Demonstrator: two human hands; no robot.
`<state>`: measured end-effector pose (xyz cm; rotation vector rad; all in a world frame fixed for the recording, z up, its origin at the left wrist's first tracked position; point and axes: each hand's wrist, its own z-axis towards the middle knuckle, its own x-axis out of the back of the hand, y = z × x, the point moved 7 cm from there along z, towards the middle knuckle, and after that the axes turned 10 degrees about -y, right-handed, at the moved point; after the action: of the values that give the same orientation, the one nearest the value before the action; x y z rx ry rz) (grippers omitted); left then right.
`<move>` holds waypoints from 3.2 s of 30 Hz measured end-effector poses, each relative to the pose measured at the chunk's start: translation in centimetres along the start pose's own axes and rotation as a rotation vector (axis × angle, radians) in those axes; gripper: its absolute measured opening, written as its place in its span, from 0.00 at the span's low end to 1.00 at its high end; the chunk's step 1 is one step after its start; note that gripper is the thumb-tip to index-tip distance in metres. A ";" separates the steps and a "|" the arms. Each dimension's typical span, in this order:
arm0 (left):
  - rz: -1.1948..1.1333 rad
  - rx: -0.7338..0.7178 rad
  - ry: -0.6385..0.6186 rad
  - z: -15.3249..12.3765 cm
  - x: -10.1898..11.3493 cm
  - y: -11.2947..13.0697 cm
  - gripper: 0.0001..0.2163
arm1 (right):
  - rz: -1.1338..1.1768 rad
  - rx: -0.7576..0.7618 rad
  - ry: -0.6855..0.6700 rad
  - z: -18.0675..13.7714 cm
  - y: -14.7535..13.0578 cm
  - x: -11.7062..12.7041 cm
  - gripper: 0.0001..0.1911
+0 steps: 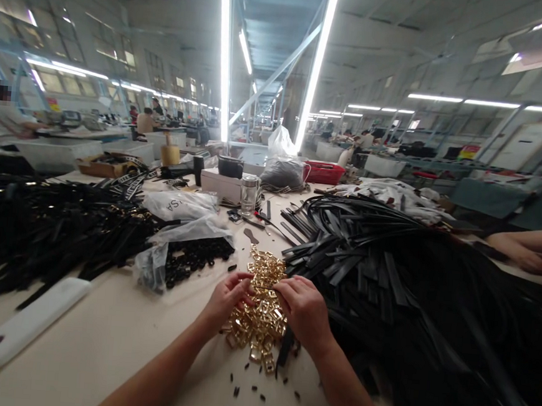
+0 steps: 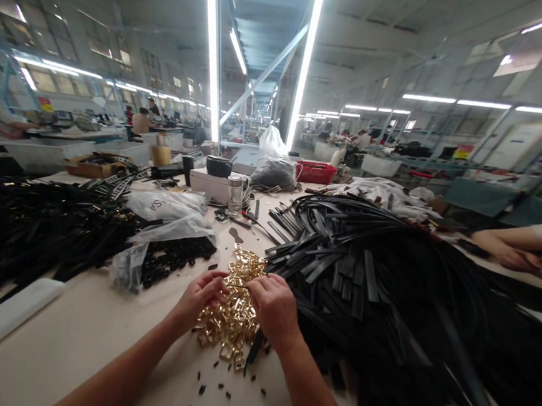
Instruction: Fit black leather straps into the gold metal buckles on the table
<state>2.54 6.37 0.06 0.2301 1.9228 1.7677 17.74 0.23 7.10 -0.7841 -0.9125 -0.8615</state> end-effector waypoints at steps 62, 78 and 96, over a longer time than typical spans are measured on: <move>0.072 0.035 -0.006 -0.3 -1.0 -0.8 0.16 | 0.044 -0.142 -0.213 -0.4 0.0 -1.7 0.10; -0.275 0.184 0.034 -0.5 -0.8 -2.1 0.20 | 0.376 -0.180 -0.042 -0.2 -0.3 -1.9 0.07; -0.015 0.026 -0.120 -0.6 -1.6 -0.5 0.15 | 0.320 -0.150 -0.055 -0.4 -0.7 -1.5 0.06</move>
<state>3.75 5.02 -0.02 0.3227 1.8585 1.6818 16.71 -0.02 5.73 -1.0568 -0.7498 -0.6336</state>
